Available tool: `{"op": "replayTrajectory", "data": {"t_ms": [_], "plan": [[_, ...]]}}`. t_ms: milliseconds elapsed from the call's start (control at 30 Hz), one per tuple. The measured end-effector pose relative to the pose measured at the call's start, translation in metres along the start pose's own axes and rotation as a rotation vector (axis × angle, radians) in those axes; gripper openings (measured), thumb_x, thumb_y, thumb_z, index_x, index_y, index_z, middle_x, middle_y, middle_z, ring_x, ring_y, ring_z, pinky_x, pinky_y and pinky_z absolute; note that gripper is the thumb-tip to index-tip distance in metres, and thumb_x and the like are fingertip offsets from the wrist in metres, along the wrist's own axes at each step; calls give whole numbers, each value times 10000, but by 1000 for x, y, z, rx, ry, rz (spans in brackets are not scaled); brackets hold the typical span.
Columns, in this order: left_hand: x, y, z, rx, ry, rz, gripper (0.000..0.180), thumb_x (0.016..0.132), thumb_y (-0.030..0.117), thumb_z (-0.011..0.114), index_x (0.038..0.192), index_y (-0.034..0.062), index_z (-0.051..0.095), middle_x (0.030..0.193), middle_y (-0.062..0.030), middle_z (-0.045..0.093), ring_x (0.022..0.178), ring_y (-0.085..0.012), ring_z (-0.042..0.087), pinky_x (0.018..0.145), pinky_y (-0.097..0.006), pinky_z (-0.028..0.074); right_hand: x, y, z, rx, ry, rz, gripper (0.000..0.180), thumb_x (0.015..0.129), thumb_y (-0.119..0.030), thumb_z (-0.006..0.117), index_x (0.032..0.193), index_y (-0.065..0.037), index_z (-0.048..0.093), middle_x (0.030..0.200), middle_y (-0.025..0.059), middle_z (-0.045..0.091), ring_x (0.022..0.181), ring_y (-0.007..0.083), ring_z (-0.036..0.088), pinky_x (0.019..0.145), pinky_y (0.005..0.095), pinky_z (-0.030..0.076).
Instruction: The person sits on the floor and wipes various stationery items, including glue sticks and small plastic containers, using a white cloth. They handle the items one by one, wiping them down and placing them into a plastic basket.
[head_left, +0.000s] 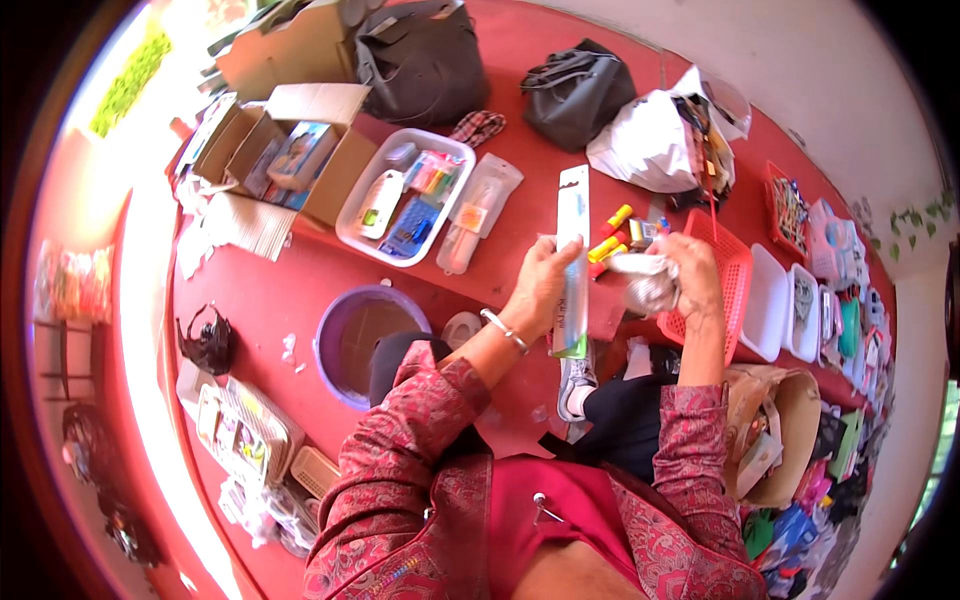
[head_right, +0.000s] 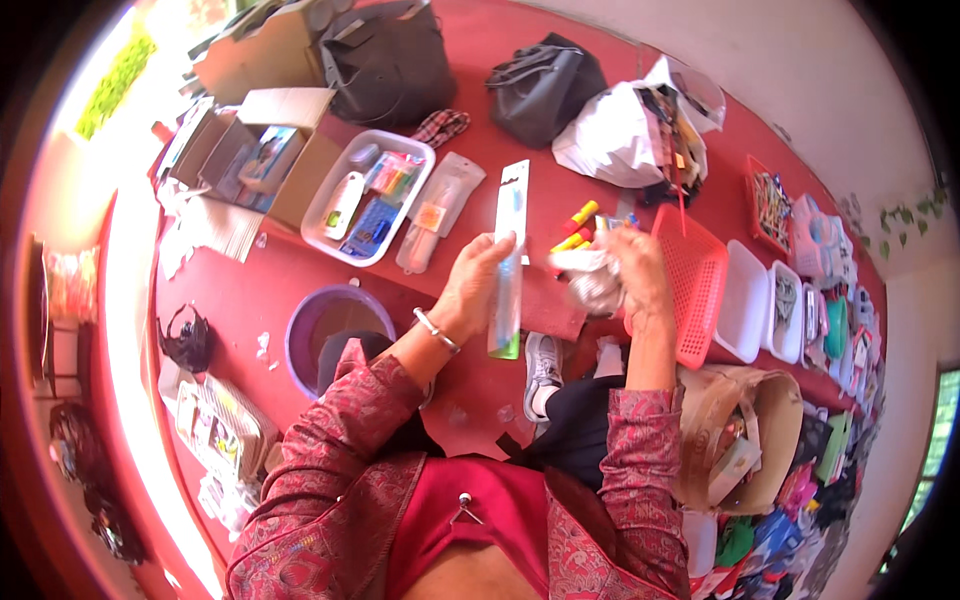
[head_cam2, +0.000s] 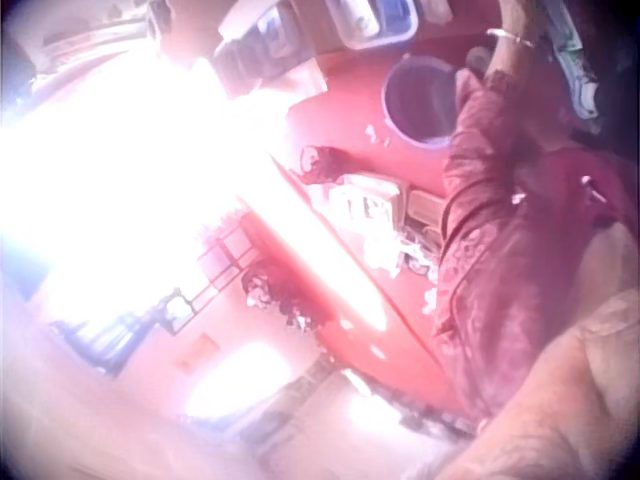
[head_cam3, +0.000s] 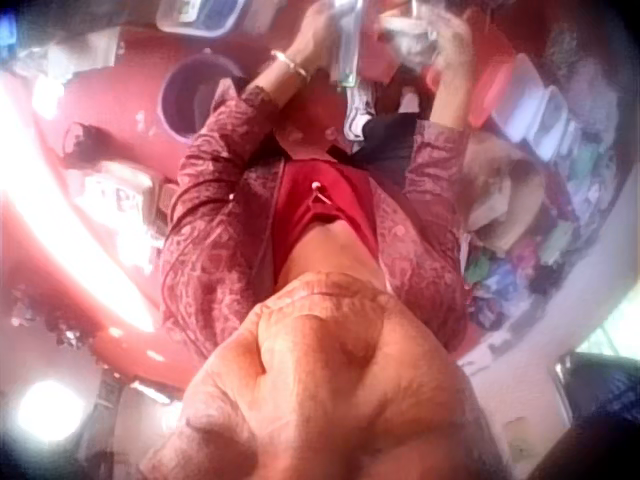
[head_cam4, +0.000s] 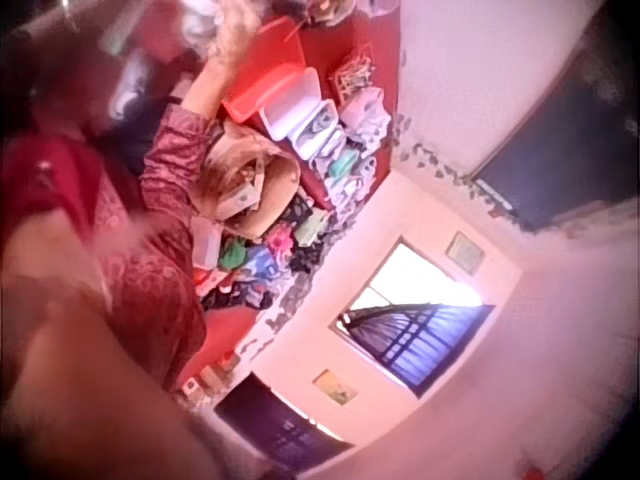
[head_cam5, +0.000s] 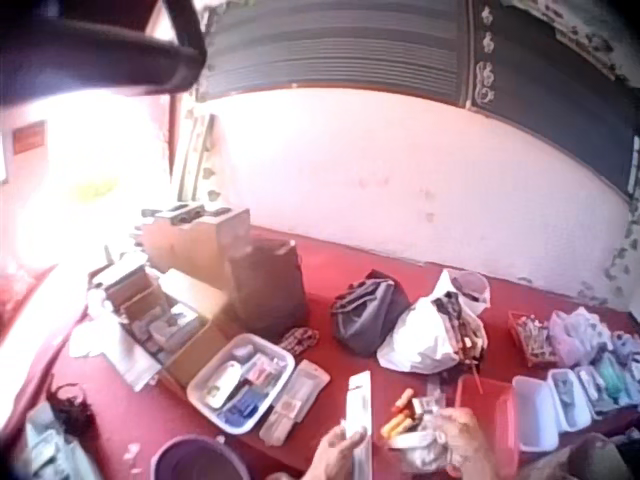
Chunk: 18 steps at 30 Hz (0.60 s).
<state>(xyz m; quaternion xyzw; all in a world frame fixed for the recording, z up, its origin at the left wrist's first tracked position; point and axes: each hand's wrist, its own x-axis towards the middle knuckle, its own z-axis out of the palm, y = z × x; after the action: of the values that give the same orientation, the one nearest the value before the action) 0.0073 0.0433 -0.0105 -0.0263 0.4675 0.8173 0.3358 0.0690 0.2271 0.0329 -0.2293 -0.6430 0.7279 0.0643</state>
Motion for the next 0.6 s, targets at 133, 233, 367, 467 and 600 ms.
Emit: {"op": "replayTrajectory", "data": {"t_ms": [133,233,367,467,600], "plan": [[0,3,-6,141,45,199,322,797,272,613,901,-7,490,754,-49,527,640,-87,498,525,-248,422,-13,22,47,-406,-282,56,313,767,-190,618,922,78,568,764,71,589,719,104,558,654,238,448],[-1,7,-10,185,75,244,327,777,255,634,887,-26,507,744,-49,530,646,-87,499,548,-258,437,-19,22,70,-357,-430,93,337,746,-192,629,925,90,579,757,53,585,717,95,535,668,237,425],[-8,18,-9,328,86,246,321,779,269,627,858,-26,528,726,-45,533,634,-88,499,542,-256,432,-9,28,63,-387,-364,70,229,742,-156,616,842,50,618,733,26,589,695,79,525,638,226,413],[-7,17,-11,318,41,226,348,811,309,584,870,-31,537,722,-47,539,631,-90,502,541,-257,430,-7,31,62,-260,-320,49,168,755,-128,604,808,31,617,711,23,589,652,67,525,604,214,415],[-3,2,-19,194,-131,26,396,874,335,479,1004,-36,523,807,-64,561,676,-120,541,598,-260,463,-1,26,48,5,-112,14,86,764,-70,598,709,-4,602,687,33,603,578,76,545,540,188,425]]}}
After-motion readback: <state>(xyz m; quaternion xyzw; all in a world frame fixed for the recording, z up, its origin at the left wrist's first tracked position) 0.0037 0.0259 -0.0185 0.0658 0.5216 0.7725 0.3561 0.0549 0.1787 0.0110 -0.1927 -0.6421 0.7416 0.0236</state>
